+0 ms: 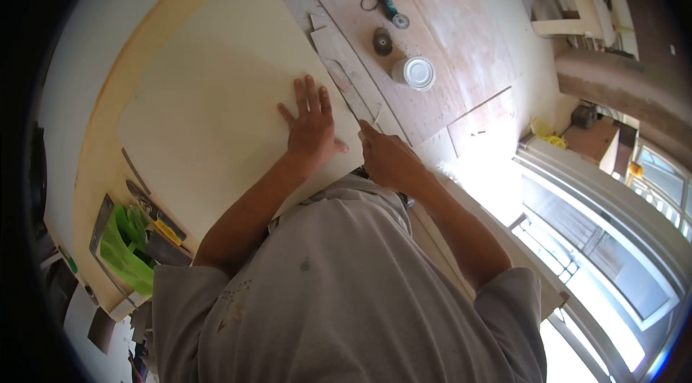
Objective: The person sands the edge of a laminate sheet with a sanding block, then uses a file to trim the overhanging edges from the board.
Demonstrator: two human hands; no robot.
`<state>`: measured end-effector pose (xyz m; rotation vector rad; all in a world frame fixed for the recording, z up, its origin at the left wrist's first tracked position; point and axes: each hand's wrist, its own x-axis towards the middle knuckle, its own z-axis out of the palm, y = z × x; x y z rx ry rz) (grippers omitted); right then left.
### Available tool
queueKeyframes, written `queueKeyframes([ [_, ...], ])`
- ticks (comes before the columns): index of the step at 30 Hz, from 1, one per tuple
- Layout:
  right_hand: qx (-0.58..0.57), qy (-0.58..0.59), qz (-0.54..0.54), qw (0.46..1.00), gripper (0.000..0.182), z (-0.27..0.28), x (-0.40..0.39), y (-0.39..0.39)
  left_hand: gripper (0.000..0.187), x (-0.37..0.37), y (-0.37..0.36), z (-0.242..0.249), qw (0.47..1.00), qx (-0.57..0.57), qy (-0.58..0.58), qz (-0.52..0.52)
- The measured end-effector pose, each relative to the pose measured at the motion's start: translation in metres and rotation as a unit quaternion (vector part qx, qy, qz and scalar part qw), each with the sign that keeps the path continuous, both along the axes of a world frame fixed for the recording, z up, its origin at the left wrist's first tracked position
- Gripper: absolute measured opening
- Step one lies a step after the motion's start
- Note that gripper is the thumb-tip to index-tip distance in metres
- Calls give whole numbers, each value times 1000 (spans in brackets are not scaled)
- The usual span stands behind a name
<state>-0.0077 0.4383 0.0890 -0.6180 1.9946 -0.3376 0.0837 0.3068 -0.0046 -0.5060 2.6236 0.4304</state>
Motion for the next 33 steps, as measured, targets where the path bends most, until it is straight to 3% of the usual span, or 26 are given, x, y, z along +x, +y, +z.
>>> queueKeyframes([
  [2, 2, 1, 1, 1000, 45, -10, -1, 3, 128, -1, -1, 0, 1000, -1, -4, -1],
  [8, 30, 27, 5, 999, 44, 37, 3, 8, 126, -1, -1, 0, 1000, -5, -12, -2],
  [13, 31, 30, 10, 999, 44, -18, 8, 13, 123, -1, 0, 0, 1000, -4, -7, 0],
  [16, 76, -16, -9, 997, 45, -3, -2, 6, 128, -1, 0, 2, 1000, 15, -25, 8],
  [19, 20, 60, -43, 997, 47, -22, -4, 31, 127, 1, -3, 2, 1000, 25, -6, 12],
  [22, -3, 108, -77, 991, 49, -39, -4, 61, 128, 14, 3, -3, 997, 10, 60, -39],
  [25, 19, 65, -138, 988, 48, -50, -7, 83, 129, 24, 28, 4, 989, 85, 94, -76],
  [27, 41, 22, -181, 982, 47, -49, -5, 88, 127, 29, 39, -1, 992, 61, 64, -87],
  [33, 11, 65, -163, 984, 48, -67, 11, 99, 120, 32, 37, -9, 994, 23, 54, -89],
])
